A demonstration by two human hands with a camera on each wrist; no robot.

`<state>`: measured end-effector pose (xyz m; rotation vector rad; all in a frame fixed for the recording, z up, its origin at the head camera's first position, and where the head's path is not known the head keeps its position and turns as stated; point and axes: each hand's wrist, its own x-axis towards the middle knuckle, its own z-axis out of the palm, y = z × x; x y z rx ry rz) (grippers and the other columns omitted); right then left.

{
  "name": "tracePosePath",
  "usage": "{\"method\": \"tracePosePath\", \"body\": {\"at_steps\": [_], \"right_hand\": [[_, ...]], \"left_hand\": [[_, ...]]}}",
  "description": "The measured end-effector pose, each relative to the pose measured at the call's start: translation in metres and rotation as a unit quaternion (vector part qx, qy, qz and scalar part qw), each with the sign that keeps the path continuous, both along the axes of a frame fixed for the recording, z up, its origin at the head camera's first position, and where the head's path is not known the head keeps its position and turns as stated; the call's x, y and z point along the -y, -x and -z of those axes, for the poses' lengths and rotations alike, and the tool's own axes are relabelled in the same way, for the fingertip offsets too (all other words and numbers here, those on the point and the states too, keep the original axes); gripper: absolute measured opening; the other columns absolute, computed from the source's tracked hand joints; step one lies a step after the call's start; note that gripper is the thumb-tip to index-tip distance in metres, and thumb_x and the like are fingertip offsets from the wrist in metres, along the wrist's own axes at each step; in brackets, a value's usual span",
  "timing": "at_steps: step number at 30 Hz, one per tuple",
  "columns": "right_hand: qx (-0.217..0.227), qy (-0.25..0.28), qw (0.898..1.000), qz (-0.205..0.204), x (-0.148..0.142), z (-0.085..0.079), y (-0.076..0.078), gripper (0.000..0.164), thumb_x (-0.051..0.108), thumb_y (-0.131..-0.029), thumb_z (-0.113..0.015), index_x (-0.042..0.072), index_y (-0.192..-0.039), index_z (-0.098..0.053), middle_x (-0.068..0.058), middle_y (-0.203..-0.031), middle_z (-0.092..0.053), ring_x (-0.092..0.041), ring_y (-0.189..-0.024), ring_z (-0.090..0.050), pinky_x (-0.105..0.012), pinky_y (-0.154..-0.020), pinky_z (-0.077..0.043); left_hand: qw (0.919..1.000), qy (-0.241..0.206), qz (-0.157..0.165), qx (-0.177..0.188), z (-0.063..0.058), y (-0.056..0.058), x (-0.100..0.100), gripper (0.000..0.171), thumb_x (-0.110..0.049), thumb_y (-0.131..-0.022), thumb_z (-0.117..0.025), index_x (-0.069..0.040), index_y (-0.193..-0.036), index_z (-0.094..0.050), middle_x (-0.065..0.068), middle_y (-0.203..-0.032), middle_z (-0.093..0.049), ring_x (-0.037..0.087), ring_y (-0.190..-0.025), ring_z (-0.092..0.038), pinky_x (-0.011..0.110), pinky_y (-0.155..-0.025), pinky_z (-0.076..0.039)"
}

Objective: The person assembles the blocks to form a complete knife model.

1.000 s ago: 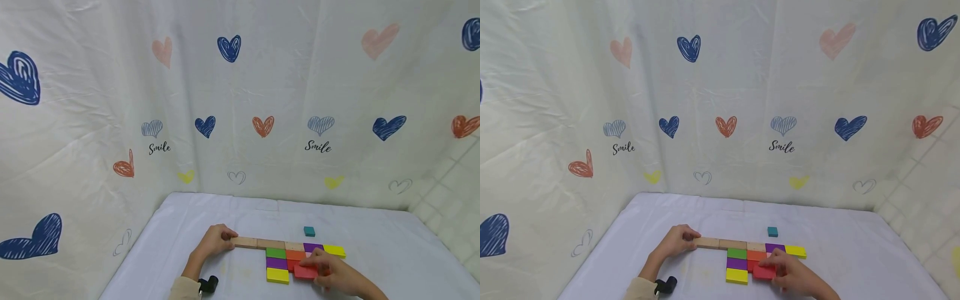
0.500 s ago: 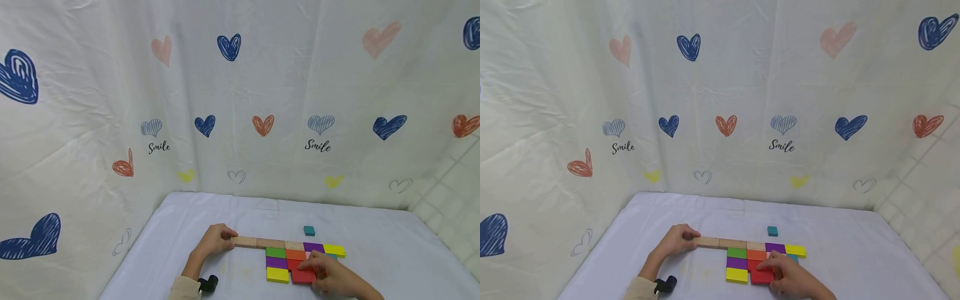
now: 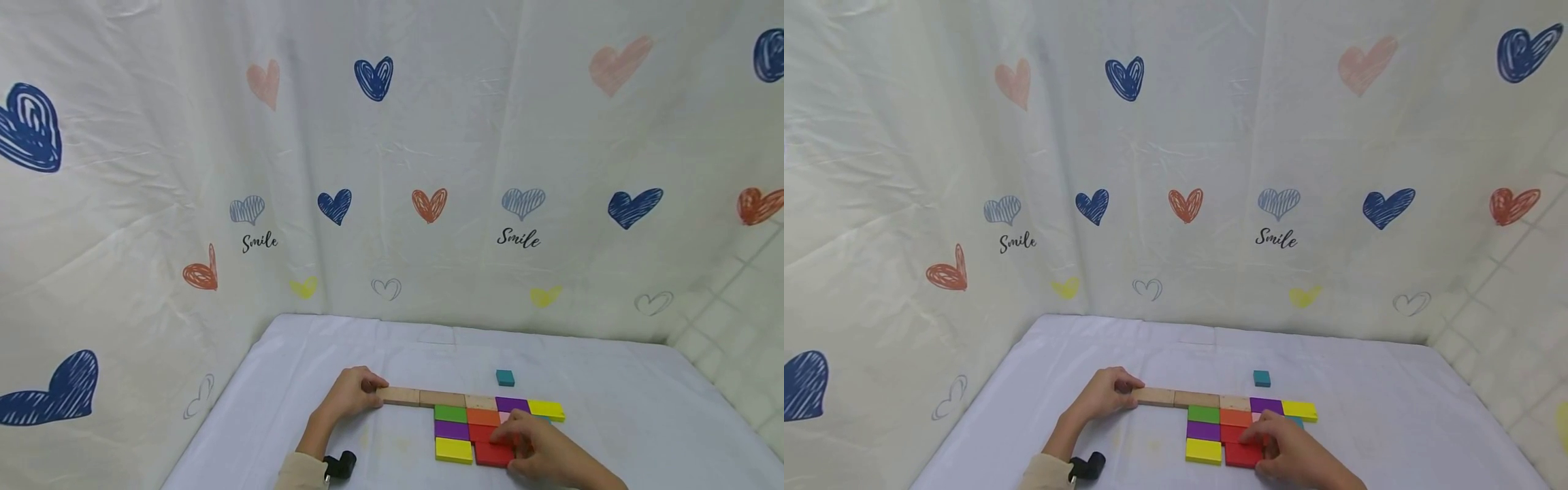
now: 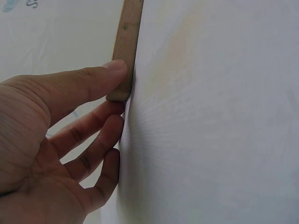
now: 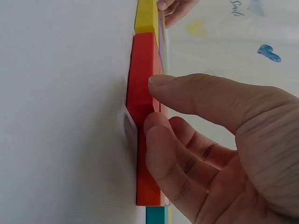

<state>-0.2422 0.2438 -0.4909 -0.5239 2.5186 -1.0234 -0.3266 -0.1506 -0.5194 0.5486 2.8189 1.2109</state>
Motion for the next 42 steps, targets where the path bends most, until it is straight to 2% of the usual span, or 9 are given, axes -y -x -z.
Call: {"method": "tracePosePath", "body": {"at_steps": [7,14,25,38,42], "right_hand": [[0.014,-0.002,1.000,0.005,-0.0023,0.0015,0.0007,0.030,0.023,-0.080,-0.087,0.019,-0.106,-0.074,0.000,-0.091,-0.063,-0.016,-0.084,-0.056,-0.022,-0.068,-0.051],[0.022,0.011,1.000,0.013,-0.0005,0.0046,0.0010,0.027,0.021,-0.081,-0.086,0.016,-0.105,-0.074,-0.002,-0.083,-0.061,-0.017,-0.078,-0.055,-0.023,-0.064,-0.048],[-0.002,0.016,1.000,-0.004,0.0049,0.0035,-0.0006,0.024,0.022,-0.083,-0.085,0.016,-0.104,-0.075,-0.001,-0.080,-0.061,-0.013,-0.072,-0.054,-0.021,-0.062,-0.047],[-0.003,0.009,1.000,0.004,0.0059,0.0020,-0.0011,0.023,0.020,-0.082,-0.085,0.017,-0.103,-0.075,-0.002,-0.079,-0.060,-0.013,-0.073,-0.054,-0.021,-0.062,-0.046],[-0.026,0.008,1.000,0.004,0.0006,-0.0020,-0.0005,0.021,0.023,-0.086,-0.082,0.017,-0.105,-0.075,0.001,-0.082,-0.061,-0.010,-0.074,-0.053,-0.021,-0.063,-0.046]], "left_hand": [[1.0000,0.000,-0.002,0.002,0.0018,0.0008,0.0004,0.029,-0.007,-0.076,-0.086,-0.017,-0.103,-0.082,-0.002,-0.093,-0.070,0.012,-0.083,-0.060,0.027,-0.070,-0.049],[1.0000,0.002,-0.002,0.007,0.0012,0.0011,0.0000,0.029,-0.007,-0.076,-0.086,-0.017,-0.103,-0.082,-0.003,-0.093,-0.071,0.014,-0.084,-0.061,0.027,-0.071,-0.049],[1.0000,0.005,-0.002,0.007,0.0006,0.0016,0.0003,0.029,-0.008,-0.077,-0.086,-0.019,-0.104,-0.082,-0.003,-0.094,-0.071,0.011,-0.084,-0.059,0.026,-0.072,-0.048],[0.9999,0.006,-0.001,0.014,-0.0002,0.0015,-0.0003,0.029,-0.008,-0.078,-0.085,-0.017,-0.106,-0.082,-0.001,-0.095,-0.071,0.012,-0.085,-0.059,0.028,-0.071,-0.049],[0.9999,0.004,-0.001,0.011,-0.0002,0.0012,-0.0001,0.029,-0.008,-0.077,-0.085,-0.016,-0.105,-0.082,0.000,-0.096,-0.071,0.013,-0.085,-0.060,0.027,-0.072,-0.048]]}}
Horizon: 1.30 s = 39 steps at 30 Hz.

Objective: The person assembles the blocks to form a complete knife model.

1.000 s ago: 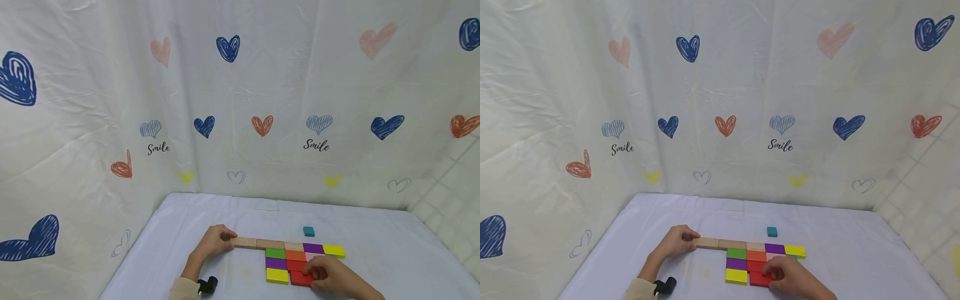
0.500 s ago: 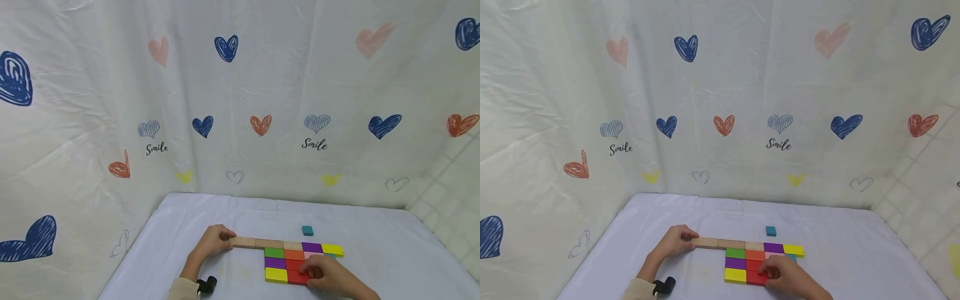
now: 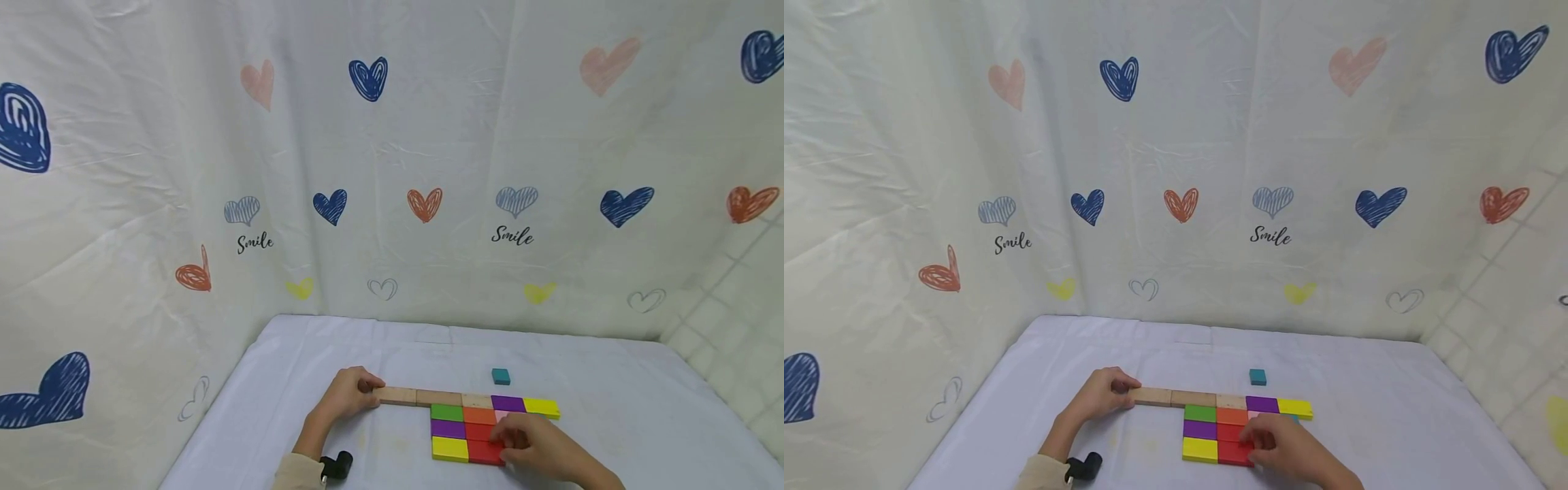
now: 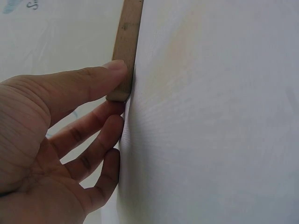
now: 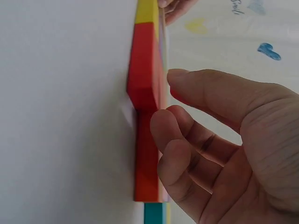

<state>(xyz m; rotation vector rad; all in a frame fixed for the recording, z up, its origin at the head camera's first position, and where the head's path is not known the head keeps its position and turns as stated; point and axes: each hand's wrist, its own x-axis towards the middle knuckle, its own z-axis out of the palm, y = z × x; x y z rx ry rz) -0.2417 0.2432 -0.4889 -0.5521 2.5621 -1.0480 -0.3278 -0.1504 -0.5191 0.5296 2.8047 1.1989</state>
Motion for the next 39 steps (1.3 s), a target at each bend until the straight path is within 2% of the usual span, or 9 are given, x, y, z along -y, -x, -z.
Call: {"method": "tracePosePath", "body": {"at_steps": [4,8,12,15,19,22,27,32,39], "right_hand": [[-0.038,0.012,0.999,0.021,-0.008,-0.008,0.002,0.022,0.024,-0.089,-0.078,0.015,-0.109,-0.073,0.001,-0.088,-0.063,-0.008,-0.076,-0.055,-0.021,-0.064,-0.049],[-0.069,0.023,0.994,0.081,-0.013,-0.016,0.008,0.027,0.024,-0.090,-0.078,0.013,-0.113,-0.072,-0.002,-0.098,-0.067,-0.011,-0.081,-0.057,-0.023,-0.065,-0.053],[-0.099,0.028,0.985,0.136,-0.014,-0.021,0.021,0.028,0.022,-0.090,-0.077,0.014,-0.117,-0.071,-0.005,-0.108,-0.069,-0.015,-0.088,-0.060,-0.022,-0.070,-0.055],[-0.120,0.024,0.982,0.147,-0.016,-0.022,0.037,0.031,0.019,-0.091,-0.077,0.013,-0.121,-0.069,-0.008,-0.112,-0.068,-0.016,-0.092,-0.062,-0.022,-0.072,-0.056],[-0.117,0.016,0.984,0.135,-0.023,-0.021,0.061,0.037,0.016,-0.091,-0.077,0.012,-0.126,-0.067,-0.015,-0.120,-0.065,-0.018,-0.095,-0.063,-0.025,-0.073,-0.057],[-0.095,0.014,0.988,0.119,-0.029,-0.018,0.079,0.042,0.014,-0.090,-0.077,0.011,-0.130,-0.065,-0.019,-0.126,-0.064,-0.020,-0.096,-0.063,-0.028,-0.075,-0.058],[-0.057,0.006,0.993,0.101,-0.036,-0.008,0.102,0.049,0.013,-0.088,-0.079,0.009,-0.134,-0.063,-0.019,-0.123,-0.064,-0.020,-0.092,-0.062,-0.032,-0.076,-0.058],[-0.024,0.004,0.995,0.095,-0.041,0.000,0.113,0.053,0.009,-0.085,-0.080,0.008,-0.134,-0.063,-0.015,-0.119,-0.065,-0.022,-0.091,-0.062,-0.039,-0.080,-0.059],[-0.013,0.001,0.995,0.095,-0.043,0.011,0.119,0.057,0.007,-0.080,-0.083,0.008,-0.135,-0.064,-0.012,-0.115,-0.065,-0.023,-0.092,-0.059,-0.038,-0.080,-0.058]], "left_hand": [[1.0000,-0.001,-0.002,-0.003,-0.001,0.000,0.001,0.029,-0.008,-0.078,-0.085,-0.017,-0.105,-0.082,-0.001,-0.096,-0.072,0.012,-0.085,-0.060,0.026,-0.072,-0.048],[1.0000,0.000,-0.002,-0.007,-0.003,0.000,0.002,0.028,-0.008,-0.078,-0.085,-0.018,-0.104,-0.082,-0.001,-0.095,-0.072,0.013,-0.086,-0.061,0.027,-0.072,-0.049],[0.9999,0.005,-0.004,-0.009,-0.003,-0.001,0.004,0.028,-0.007,-0.078,-0.085,-0.018,-0.104,-0.082,-0.001,-0.095,-0.071,0.015,-0.087,-0.062,0.028,-0.072,-0.050],[0.9999,0.006,-0.001,-0.012,-0.004,0.000,0.006,0.029,-0.007,-0.077,-0.085,-0.017,-0.104,-0.082,-0.001,-0.095,-0.071,0.015,-0.086,-0.062,0.028,-0.072,-0.050],[0.9999,0.002,0.001,-0.017,-0.004,0.002,0.007,0.029,-0.006,-0.077,-0.085,-0.017,-0.104,-0.082,-0.001,-0.094,-0.071,0.015,-0.086,-0.062,0.028,-0.071,-0.049],[0.9998,0.004,0.002,-0.018,-0.004,0.003,0.005,0.029,-0.007,-0.077,-0.085,-0.017,-0.104,-0.082,-0.002,-0.093,-0.070,0.014,-0.085,-0.060,0.027,-0.071,-0.048],[0.9998,0.007,0.001,-0.018,-0.004,0.003,0.004,0.029,-0.007,-0.077,-0.085,-0.019,-0.103,-0.082,-0.002,-0.092,-0.069,0.014,-0.085,-0.058,0.027,-0.070,-0.047],[0.9999,0.003,-0.002,-0.012,-0.002,0.001,0.002,0.028,-0.007,-0.077,-0.085,-0.018,-0.103,-0.082,-0.001,-0.092,-0.069,0.015,-0.085,-0.057,0.028,-0.070,-0.046],[1.0000,-0.002,-0.005,-0.004,0.000,-0.001,0.000,0.029,-0.007,-0.077,-0.085,-0.018,-0.103,-0.082,-0.002,-0.091,-0.069,0.015,-0.083,-0.057,0.027,-0.069,-0.045]]}}
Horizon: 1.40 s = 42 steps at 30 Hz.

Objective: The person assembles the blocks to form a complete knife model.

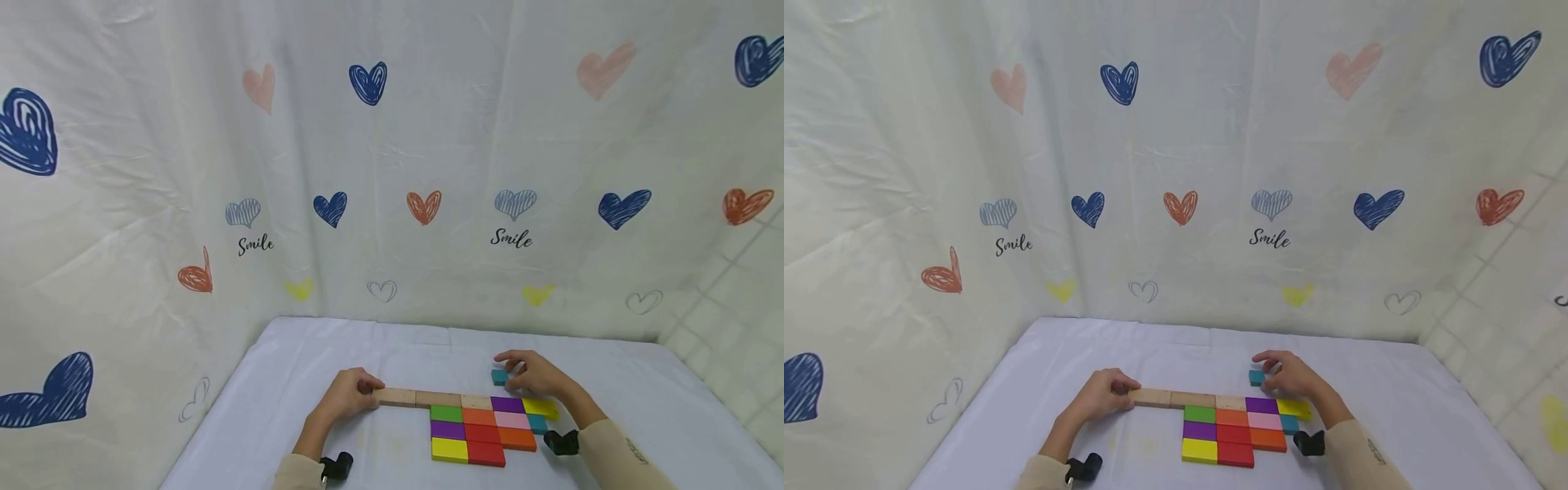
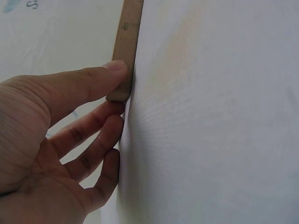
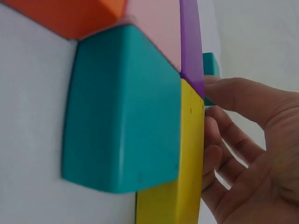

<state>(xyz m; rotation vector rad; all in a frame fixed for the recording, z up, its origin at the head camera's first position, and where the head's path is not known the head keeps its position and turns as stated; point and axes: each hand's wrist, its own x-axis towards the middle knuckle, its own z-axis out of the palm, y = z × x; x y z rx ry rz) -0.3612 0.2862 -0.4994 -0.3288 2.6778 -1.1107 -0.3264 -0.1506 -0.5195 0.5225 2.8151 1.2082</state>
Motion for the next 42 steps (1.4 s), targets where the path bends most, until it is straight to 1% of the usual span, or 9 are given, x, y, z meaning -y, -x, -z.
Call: {"method": "tracePosePath", "body": {"at_steps": [8,12,17,22,29,32,38,42], "right_hand": [[-0.001,-0.014,1.000,0.019,0.004,0.005,0.004,0.056,0.008,-0.078,-0.084,0.010,-0.131,-0.066,-0.010,-0.110,-0.064,-0.022,-0.092,-0.059,-0.035,-0.078,-0.058],[-0.007,-0.024,0.999,0.022,0.004,0.003,0.004,0.052,0.008,-0.078,-0.085,0.010,-0.128,-0.068,-0.010,-0.109,-0.065,-0.022,-0.093,-0.059,-0.037,-0.079,-0.058],[-0.013,-0.029,0.999,0.022,0.002,-0.003,0.000,0.044,0.010,-0.081,-0.083,0.011,-0.124,-0.071,-0.010,-0.111,-0.065,-0.022,-0.097,-0.060,-0.038,-0.080,-0.058],[-0.014,-0.014,1.000,0.016,0.000,-0.011,-0.007,0.041,0.010,-0.083,-0.081,0.010,-0.122,-0.072,-0.011,-0.110,-0.064,-0.023,-0.096,-0.061,-0.038,-0.077,-0.059],[-0.013,-0.002,1.000,0.000,-0.005,-0.016,-0.016,0.042,0.013,-0.084,-0.082,0.009,-0.125,-0.071,-0.011,-0.110,-0.064,-0.021,-0.096,-0.061,-0.035,-0.076,-0.060],[-0.011,0.001,1.000,-0.009,-0.007,-0.019,-0.021,0.043,0.014,-0.084,-0.082,0.009,-0.125,-0.071,-0.011,-0.109,-0.064,-0.021,-0.095,-0.061,-0.034,-0.076,-0.060],[-0.006,0.010,1.000,-0.027,-0.011,-0.027,-0.033,0.044,0.014,-0.086,-0.080,0.006,-0.128,-0.069,-0.011,-0.108,-0.063,-0.021,-0.095,-0.062,-0.033,-0.076,-0.059],[-0.004,0.013,0.999,-0.035,-0.013,-0.032,-0.041,0.045,0.015,-0.086,-0.080,0.005,-0.128,-0.068,-0.011,-0.108,-0.063,-0.022,-0.093,-0.063,-0.032,-0.075,-0.059]], "left_hand": [[1.0000,0.002,-0.005,0.008,-0.001,0.000,-0.001,0.028,-0.008,-0.077,-0.085,-0.019,-0.103,-0.082,-0.002,-0.092,-0.069,0.014,-0.083,-0.056,0.026,-0.069,-0.045],[0.9999,0.002,-0.008,0.012,-0.001,0.000,-0.001,0.028,-0.008,-0.078,-0.085,-0.019,-0.104,-0.082,-0.002,-0.093,-0.070,0.013,-0.084,-0.057,0.027,-0.070,-0.046],[0.9998,0.003,-0.009,0.015,0.000,-0.001,-0.001,0.028,-0.008,-0.078,-0.085,-0.019,-0.104,-0.082,-0.003,-0.094,-0.069,0.013,-0.084,-0.057,0.028,-0.071,-0.048],[0.9998,0.004,-0.009,0.014,0.000,-0.001,-0.001,0.028,-0.009,-0.079,-0.085,-0.020,-0.104,-0.082,-0.003,-0.094,-0.069,0.013,-0.085,-0.057,0.029,-0.071,-0.047],[1.0000,0.005,-0.001,0.005,0.000,0.001,0.000,0.028,-0.009,-0.078,-0.085,-0.018,-0.104,-0.082,-0.002,-0.094,-0.069,0.013,-0.084,-0.057,0.028,-0.071,-0.047],[1.0000,0.007,-0.002,0.005,0.001,0.000,0.000,0.028,-0.009,-0.078,-0.085,-0.019,-0.105,-0.082,-0.003,-0.094,-0.069,0.012,-0.085,-0.057,0.028,-0.071,-0.047],[0.9999,0.001,-0.001,0.011,0.001,-0.001,0.000,0.028,-0.009,-0.078,-0.085,-0.019,-0.104,-0.082,-0.002,-0.094,-0.069,0.014,-0.085,-0.057,0.028,-0.070,-0.047],[1.0000,-0.002,0.003,0.007,0.001,0.000,0.000,0.029,-0.008,-0.078,-0.085,-0.019,-0.104,-0.082,-0.001,-0.093,-0.069,0.014,-0.084,-0.057,0.028,-0.069,-0.046]]}}
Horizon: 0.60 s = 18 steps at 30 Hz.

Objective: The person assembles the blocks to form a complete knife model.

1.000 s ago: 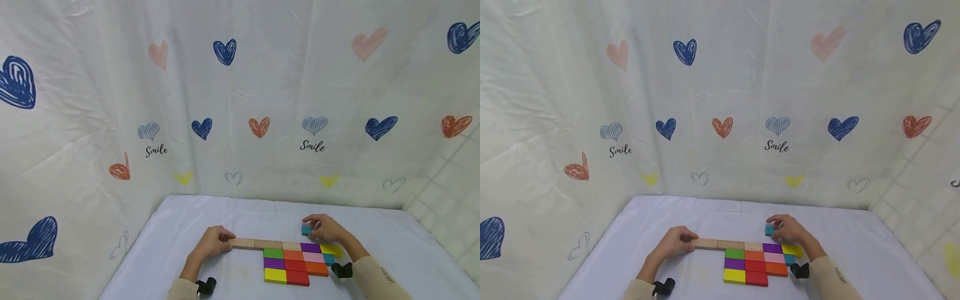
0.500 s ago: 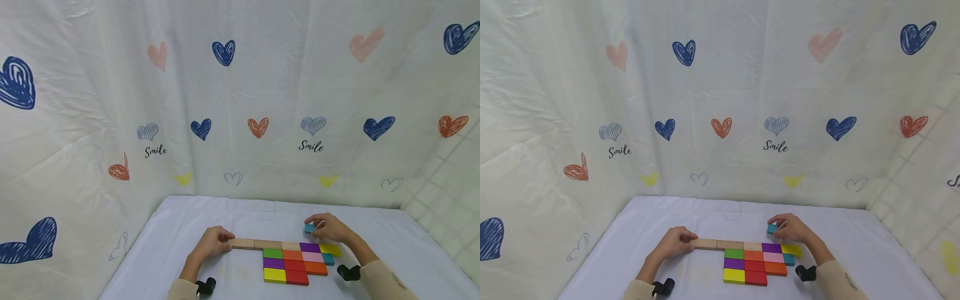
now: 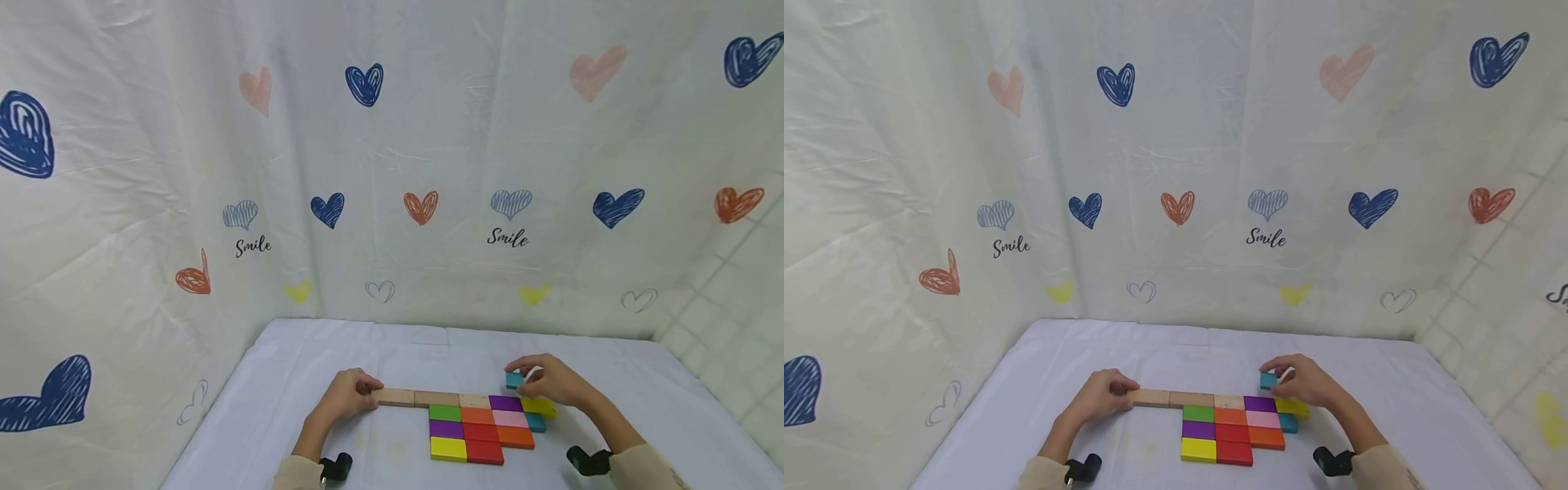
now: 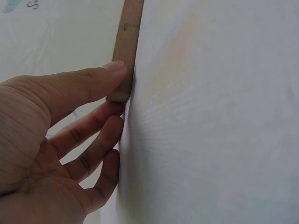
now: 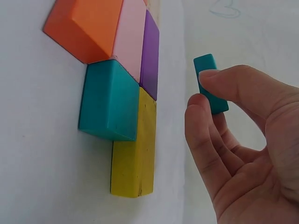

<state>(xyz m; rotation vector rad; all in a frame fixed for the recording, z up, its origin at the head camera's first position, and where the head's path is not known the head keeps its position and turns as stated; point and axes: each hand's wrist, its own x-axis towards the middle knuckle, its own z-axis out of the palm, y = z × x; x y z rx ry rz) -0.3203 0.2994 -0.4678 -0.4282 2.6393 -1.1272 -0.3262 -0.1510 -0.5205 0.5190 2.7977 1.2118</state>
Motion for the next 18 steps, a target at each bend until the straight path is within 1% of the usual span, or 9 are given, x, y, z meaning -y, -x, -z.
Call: {"method": "tracePosePath", "body": {"at_steps": [6,14,18], "right_hand": [[0.009,0.006,1.000,0.005,-0.003,-0.002,-0.011,0.046,0.015,-0.085,-0.081,0.005,-0.128,-0.068,-0.012,-0.109,-0.063,-0.023,-0.090,-0.062,-0.030,-0.072,-0.059],[0.021,0.014,1.000,-0.005,-0.007,0.000,-0.027,0.046,0.016,-0.085,-0.081,0.005,-0.128,-0.068,-0.012,-0.109,-0.062,-0.023,-0.085,-0.061,-0.028,-0.068,-0.055],[0.027,0.020,0.999,-0.010,-0.009,0.001,-0.036,0.046,0.016,-0.086,-0.081,0.005,-0.128,-0.068,-0.012,-0.111,-0.063,-0.023,-0.085,-0.061,-0.027,-0.069,-0.055]], "left_hand": [[1.0000,0.004,-0.002,0.000,0.000,0.000,0.000,0.028,-0.009,-0.078,-0.085,-0.020,-0.104,-0.082,-0.002,-0.094,-0.069,0.014,-0.085,-0.057,0.027,-0.070,-0.046],[0.9999,0.013,-0.003,0.000,-0.002,-0.001,-0.001,0.028,-0.009,-0.078,-0.085,-0.019,-0.105,-0.082,-0.003,-0.093,-0.069,0.014,-0.085,-0.057,0.028,-0.070,-0.046],[0.9999,0.013,-0.004,0.000,-0.003,-0.002,-0.002,0.029,-0.008,-0.078,-0.085,-0.019,-0.105,-0.082,-0.002,-0.093,-0.069,0.014,-0.085,-0.056,0.027,-0.070,-0.045]]}}
